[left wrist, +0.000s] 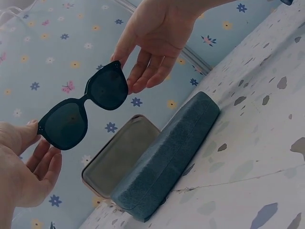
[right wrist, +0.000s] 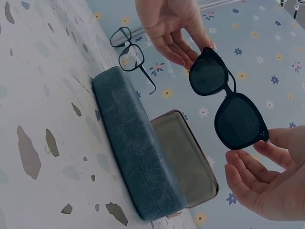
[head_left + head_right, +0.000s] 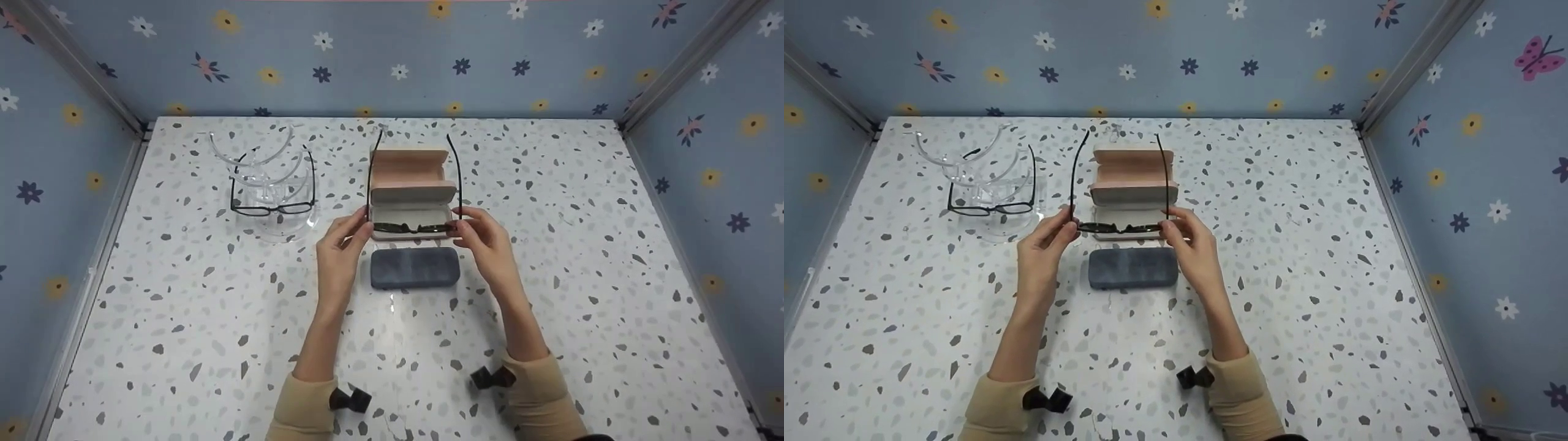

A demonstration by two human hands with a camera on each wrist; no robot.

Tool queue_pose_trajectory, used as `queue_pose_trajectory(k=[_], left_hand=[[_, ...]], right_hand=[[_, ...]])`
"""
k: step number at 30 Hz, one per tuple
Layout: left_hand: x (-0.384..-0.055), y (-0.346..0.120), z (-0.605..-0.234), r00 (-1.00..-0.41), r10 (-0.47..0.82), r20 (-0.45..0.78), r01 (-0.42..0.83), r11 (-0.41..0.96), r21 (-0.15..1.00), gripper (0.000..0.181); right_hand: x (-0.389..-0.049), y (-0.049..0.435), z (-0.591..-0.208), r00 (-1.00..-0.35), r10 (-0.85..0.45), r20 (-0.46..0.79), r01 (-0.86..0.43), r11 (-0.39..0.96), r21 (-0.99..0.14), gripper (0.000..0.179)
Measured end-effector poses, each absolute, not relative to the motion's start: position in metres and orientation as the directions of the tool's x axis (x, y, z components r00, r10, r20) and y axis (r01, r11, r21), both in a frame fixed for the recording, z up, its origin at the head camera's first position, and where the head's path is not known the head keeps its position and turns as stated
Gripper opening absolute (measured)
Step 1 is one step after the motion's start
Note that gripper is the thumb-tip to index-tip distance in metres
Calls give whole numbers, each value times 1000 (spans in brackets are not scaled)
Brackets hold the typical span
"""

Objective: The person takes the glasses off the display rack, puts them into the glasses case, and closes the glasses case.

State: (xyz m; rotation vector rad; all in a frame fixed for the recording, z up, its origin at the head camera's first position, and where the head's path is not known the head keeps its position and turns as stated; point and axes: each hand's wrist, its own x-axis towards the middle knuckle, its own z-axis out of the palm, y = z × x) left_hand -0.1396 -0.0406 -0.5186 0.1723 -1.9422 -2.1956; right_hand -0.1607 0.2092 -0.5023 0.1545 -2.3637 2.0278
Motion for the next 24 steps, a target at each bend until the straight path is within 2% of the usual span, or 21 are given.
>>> queue_pose_trajectory(k=[8, 15, 24], left_hand=[[-140, -41, -519, -977, -207, 49, 75, -115, 991, 36], [-141, -40, -518, -980, -192, 49, 75, -131, 989, 45], [-140, -38, -518, -979, -195, 54, 79, -123, 989, 42]], right_hand=[[-162, 208, -504, -995, -46, 87, -93, 150, -984, 32], [-162, 207, -503, -995, -35, 89, -93, 146, -985, 34], [-162, 207, -502, -994, -27, 104, -107, 167, -980, 34]])
